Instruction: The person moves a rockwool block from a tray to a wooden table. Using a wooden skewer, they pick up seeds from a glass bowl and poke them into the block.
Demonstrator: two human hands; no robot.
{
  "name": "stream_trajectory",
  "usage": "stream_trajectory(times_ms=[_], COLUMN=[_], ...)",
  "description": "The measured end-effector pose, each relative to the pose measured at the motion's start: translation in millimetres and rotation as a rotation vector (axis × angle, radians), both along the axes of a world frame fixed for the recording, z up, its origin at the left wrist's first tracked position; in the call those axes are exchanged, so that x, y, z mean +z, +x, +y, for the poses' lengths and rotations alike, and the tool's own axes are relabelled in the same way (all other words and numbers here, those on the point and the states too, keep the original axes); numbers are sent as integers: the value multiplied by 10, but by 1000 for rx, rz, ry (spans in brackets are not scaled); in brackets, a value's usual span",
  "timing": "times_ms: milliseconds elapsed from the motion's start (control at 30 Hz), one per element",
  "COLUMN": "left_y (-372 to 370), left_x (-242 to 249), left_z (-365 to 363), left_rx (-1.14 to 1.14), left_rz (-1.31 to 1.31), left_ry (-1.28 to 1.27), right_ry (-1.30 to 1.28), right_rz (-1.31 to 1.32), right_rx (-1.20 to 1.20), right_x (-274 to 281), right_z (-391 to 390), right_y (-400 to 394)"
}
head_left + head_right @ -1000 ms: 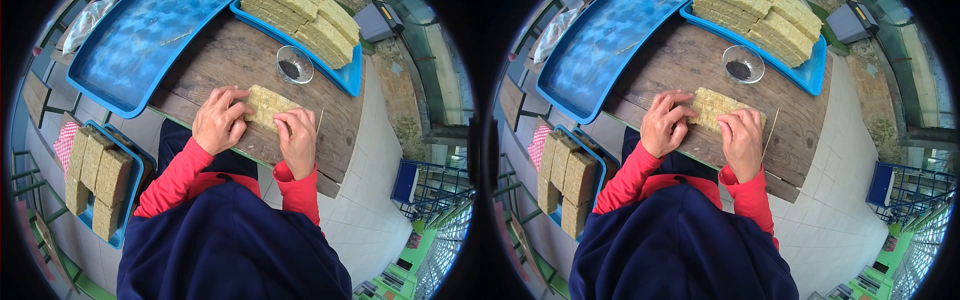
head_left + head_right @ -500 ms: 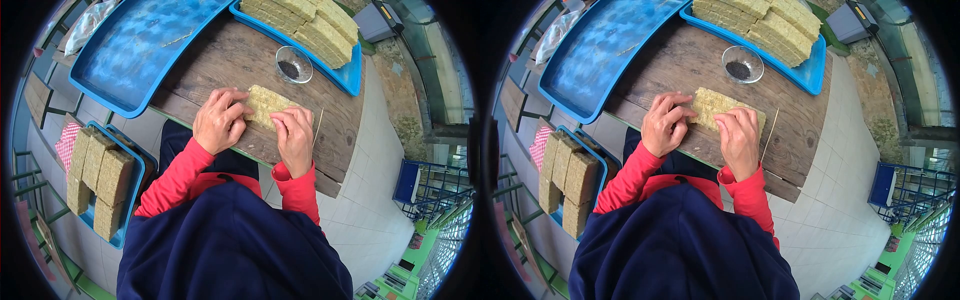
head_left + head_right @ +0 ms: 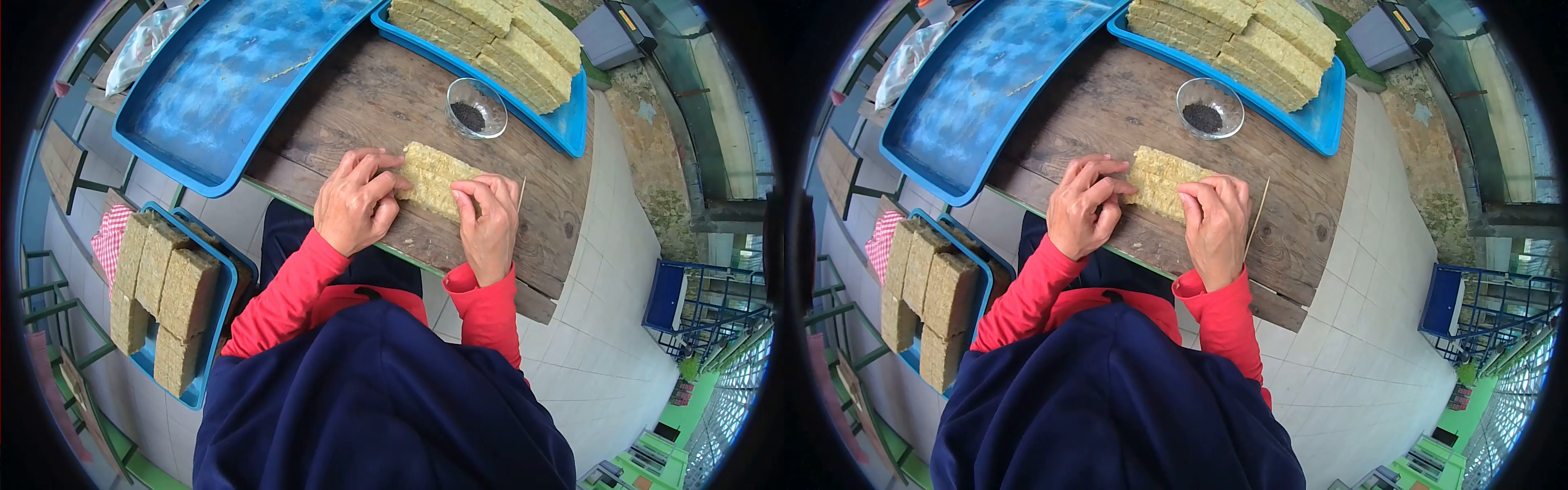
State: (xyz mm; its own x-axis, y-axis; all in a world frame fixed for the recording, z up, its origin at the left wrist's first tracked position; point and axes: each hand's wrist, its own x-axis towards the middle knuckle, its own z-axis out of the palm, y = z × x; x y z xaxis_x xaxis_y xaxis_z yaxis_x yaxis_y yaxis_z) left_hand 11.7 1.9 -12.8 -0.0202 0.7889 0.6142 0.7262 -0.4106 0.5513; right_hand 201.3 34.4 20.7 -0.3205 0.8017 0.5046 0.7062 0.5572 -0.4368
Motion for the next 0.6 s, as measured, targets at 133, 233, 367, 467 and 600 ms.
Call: stream_trajectory(times_ms=[133,233,367,467,600], left_y=[1,-2,1,2,0], left_x=[0,9,7,18,14], left_z=[4,-1,-6,-8,-8], left_rx=[-1,-1,2,2,3], left_rz=[5,6,1,4,11], left_ry=[6,-1,-8,-9,-1], right_ry=[-5,-8,-5,-22,-21], right_rz=[-16,-21,1,16,32], right_rx=[-7,-2,-14,-15,-56], right_x=[1,23,43,67,102], right_z=[1,-16,-29,-37,-57], right_y=[6,18,29,57,115])
